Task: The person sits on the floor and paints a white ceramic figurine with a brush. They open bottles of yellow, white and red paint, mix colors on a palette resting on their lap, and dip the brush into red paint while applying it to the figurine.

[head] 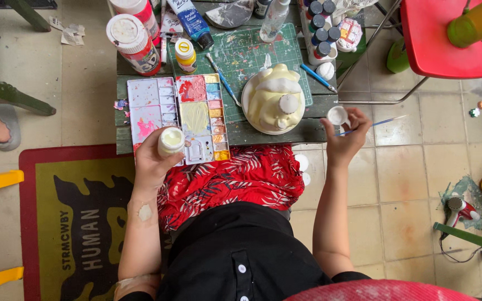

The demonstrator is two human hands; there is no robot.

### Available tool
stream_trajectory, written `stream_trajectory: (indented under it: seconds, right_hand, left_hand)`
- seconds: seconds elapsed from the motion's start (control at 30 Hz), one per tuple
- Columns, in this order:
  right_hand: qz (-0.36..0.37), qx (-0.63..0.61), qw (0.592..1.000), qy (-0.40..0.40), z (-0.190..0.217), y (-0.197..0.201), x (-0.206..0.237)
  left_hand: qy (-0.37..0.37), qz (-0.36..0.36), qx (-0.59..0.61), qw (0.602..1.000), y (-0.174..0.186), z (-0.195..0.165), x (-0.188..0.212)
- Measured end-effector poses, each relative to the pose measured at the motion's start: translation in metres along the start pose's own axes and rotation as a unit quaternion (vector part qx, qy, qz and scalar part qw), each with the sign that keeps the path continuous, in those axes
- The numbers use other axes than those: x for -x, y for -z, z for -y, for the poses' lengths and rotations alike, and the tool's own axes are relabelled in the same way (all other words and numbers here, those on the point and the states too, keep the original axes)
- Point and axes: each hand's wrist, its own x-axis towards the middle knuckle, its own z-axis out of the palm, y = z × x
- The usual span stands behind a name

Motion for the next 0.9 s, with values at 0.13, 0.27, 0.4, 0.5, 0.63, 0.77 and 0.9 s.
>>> stream_trajectory:
  seconds: [0.13,0.27,0.4,0.5,0.63,0.77,0.9]
  right_hand:
    - [0.021,0.162,0.986,0.022,-0.02,-0.003,0.02]
    - [0.038,0.137,0.989,0.04,-0.017,-0.006,0.019]
    - [0.067,0.099,0.993,0.007,-0.009,-0.005,0.016]
    - [0.061,0.125,0.99,-0.009,-0.007,-0.002,0.015]
    - [0.029,0.097,0.995,0.026,-0.009,-0.001,0.019]
    - [-0.006,0.028,0.998,0.048,-0.013,0.001,0.022]
    - [-0.015,-0.007,0.998,0.056,-0.015,0.008,0.021]
  left_hand:
    - [-0.03,-0.011,-0.01,0.999,-0.006,-0.002,0.003]
    - [-0.044,-0.022,-0.085,0.995,-0.016,-0.005,0.002]
    - [-0.047,-0.046,-0.215,0.974,-0.03,-0.014,-0.01]
    - [-0.049,0.011,-0.33,0.943,-0.045,-0.018,-0.046]
    - [-0.222,0.11,-0.536,0.807,-0.071,-0.019,-0.123]
    - [-0.204,0.137,-0.596,0.765,-0.09,-0.027,-0.179]
    - [-0.173,0.185,-0.63,0.734,-0.102,-0.034,-0.194]
